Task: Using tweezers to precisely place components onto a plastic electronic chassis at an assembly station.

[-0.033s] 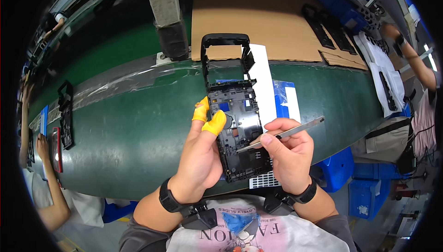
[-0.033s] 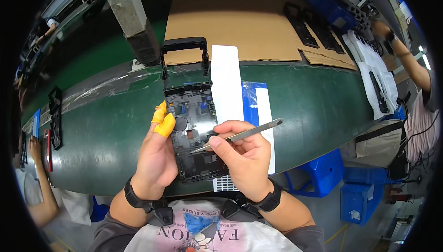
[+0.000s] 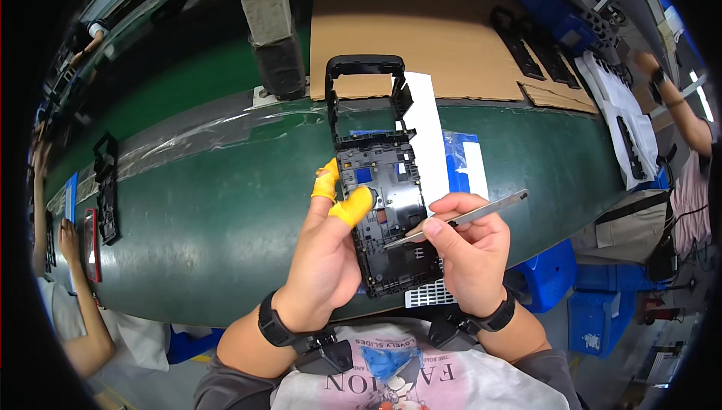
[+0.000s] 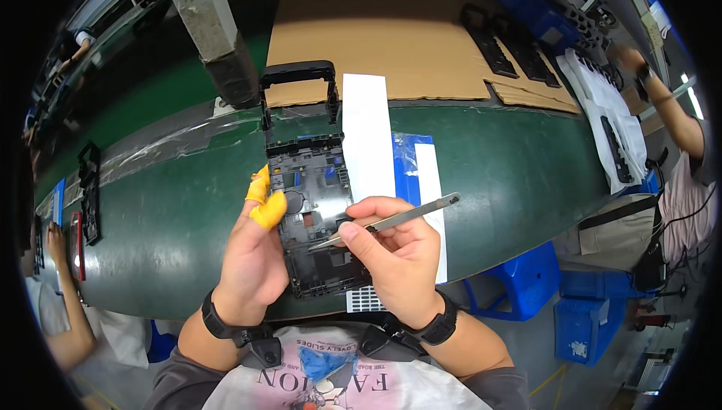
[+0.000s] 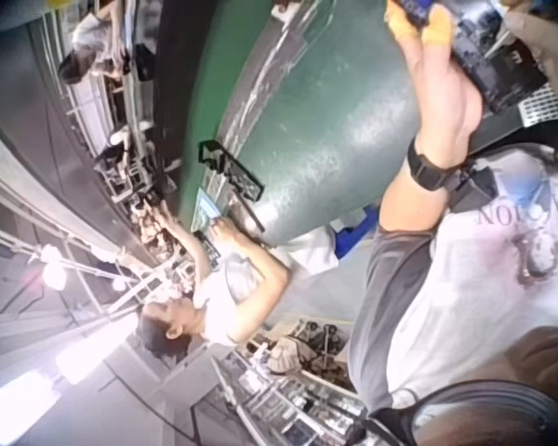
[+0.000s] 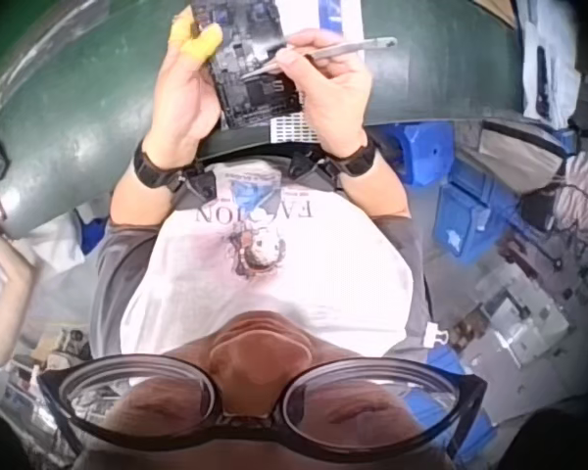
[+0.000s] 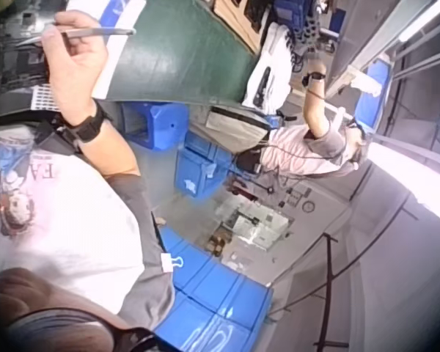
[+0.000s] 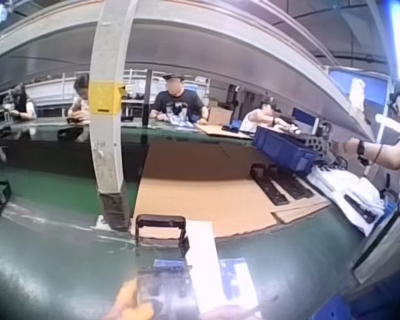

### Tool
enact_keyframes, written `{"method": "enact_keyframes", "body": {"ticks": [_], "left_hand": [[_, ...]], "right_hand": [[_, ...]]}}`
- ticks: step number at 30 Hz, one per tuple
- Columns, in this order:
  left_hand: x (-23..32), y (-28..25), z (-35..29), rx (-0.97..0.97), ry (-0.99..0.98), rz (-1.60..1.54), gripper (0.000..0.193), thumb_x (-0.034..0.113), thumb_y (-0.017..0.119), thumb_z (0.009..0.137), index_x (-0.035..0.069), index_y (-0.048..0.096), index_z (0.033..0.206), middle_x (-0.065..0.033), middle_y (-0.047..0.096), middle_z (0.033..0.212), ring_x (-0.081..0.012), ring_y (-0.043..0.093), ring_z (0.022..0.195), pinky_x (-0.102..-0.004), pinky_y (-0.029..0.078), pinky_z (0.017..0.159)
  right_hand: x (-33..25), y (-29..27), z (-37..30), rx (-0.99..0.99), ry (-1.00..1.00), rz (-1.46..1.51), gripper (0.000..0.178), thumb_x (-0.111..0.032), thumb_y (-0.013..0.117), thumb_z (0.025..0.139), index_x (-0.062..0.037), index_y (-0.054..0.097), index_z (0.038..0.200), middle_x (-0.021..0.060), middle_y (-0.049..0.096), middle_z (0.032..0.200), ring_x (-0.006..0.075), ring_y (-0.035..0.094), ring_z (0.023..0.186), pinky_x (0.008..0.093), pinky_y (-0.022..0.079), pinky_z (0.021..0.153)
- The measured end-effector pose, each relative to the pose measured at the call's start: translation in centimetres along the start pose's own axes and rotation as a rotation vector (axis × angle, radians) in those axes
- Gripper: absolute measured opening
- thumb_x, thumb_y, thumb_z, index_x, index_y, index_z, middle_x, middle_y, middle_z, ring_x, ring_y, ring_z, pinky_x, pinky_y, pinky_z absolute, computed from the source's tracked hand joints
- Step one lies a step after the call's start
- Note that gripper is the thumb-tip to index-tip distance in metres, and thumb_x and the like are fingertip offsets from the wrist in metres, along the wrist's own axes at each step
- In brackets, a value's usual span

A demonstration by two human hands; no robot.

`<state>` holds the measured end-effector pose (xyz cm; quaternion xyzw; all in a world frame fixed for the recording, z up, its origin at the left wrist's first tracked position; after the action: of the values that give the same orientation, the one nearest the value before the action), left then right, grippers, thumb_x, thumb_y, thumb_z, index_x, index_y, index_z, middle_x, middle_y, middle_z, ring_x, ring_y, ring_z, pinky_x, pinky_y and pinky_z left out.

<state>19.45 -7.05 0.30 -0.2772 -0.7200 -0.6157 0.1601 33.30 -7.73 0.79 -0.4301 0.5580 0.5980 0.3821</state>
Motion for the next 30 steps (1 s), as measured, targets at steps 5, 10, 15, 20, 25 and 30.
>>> {"method": "enact_keyframes", "body": {"ticks": [5,10,15,20,25,30], "left_hand": [[0.2,0.6,-0.5,-0.153,-0.018,0.172,0.081,-0.015,0.044,0.06,0.012,0.013,0.13,-0.0063,0.035,0.12,-0.0203,0.041,0.109,-0.0295,0.04,0.083],[0.4,1.1,-0.8,-0.159,0.036,0.2,0.091,-0.018,0.038,0.053,0.015,0.009,0.132,-0.006,0.031,0.123,-0.0219,0.037,0.112,-0.0286,0.042,0.08],[1.4,0.6,-0.6,-0.093,0.291,0.257,0.089,-0.007,0.054,0.057,0.01,0.01,0.132,-0.0111,0.028,0.125,-0.0245,0.036,0.112,-0.0323,0.036,0.09],[1.4,0.2,-0.3,-0.034,0.342,0.152,0.063,0.015,0.049,0.075,0.008,0.017,0.129,-0.0112,0.036,0.12,-0.0227,0.038,0.111,-0.0347,0.033,0.093],[1.3,-0.3,0.0,0.052,0.333,0.06,0.046,0.016,0.04,0.084,0.01,0.024,0.127,-0.0069,0.039,0.118,-0.0177,0.041,0.106,-0.0339,0.036,0.09],[0.9,-0.6,0.3,0.079,0.313,0.104,0.042,0.016,0.037,0.087,0.011,0.024,0.126,-0.0059,0.039,0.118,-0.0166,0.041,0.107,-0.0332,0.036,0.09]], "right_hand": [[-0.8,-0.1,0.0,0.004,-0.048,-0.017,0.02,0.005,0.056,0.074,0.0034,0.05,0.093,0.0076,0.057,0.078,0.01,0.057,0.07,0.019,0.045,0.064],[-1.2,-1.2,-0.1,0.034,-0.042,0.153,0.02,0.003,0.056,0.074,0.0031,0.05,0.094,0.009,0.058,0.076,0.0077,0.053,0.062,0.0164,0.039,0.052],[0.0,-5.7,-1.9,0.313,-0.085,-0.004,0.018,0.002,0.056,0.074,0.0031,0.051,0.091,0.0077,0.058,0.073,0.0045,0.047,0.055,0.0158,0.035,0.046],[1.8,-6.1,-2.0,0.284,-0.028,-0.121,0.018,0.004,0.056,0.074,0.004,0.051,0.091,0.0082,0.058,0.073,0.0088,0.056,0.062,0.0167,0.04,0.05],[2.0,-5.8,-1.9,0.246,0.018,-0.131,0.017,0.005,0.054,0.075,0.0049,0.051,0.091,0.0099,0.058,0.073,0.0103,0.057,0.064,0.0185,0.046,0.055],[2.0,-5.7,-1.9,0.255,0.02,-0.153,0.016,0.005,0.054,0.075,0.0049,0.051,0.09,0.0099,0.058,0.073,0.0107,0.057,0.065,0.0187,0.046,0.056]]}}
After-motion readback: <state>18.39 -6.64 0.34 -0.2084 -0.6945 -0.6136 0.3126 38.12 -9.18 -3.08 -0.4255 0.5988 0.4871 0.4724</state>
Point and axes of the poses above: each hand's wrist, its own z-axis towards the middle knuckle, its own y-axis out of the palm, x = y × z, the point moved 4 cm from there along z, towards the middle knuckle
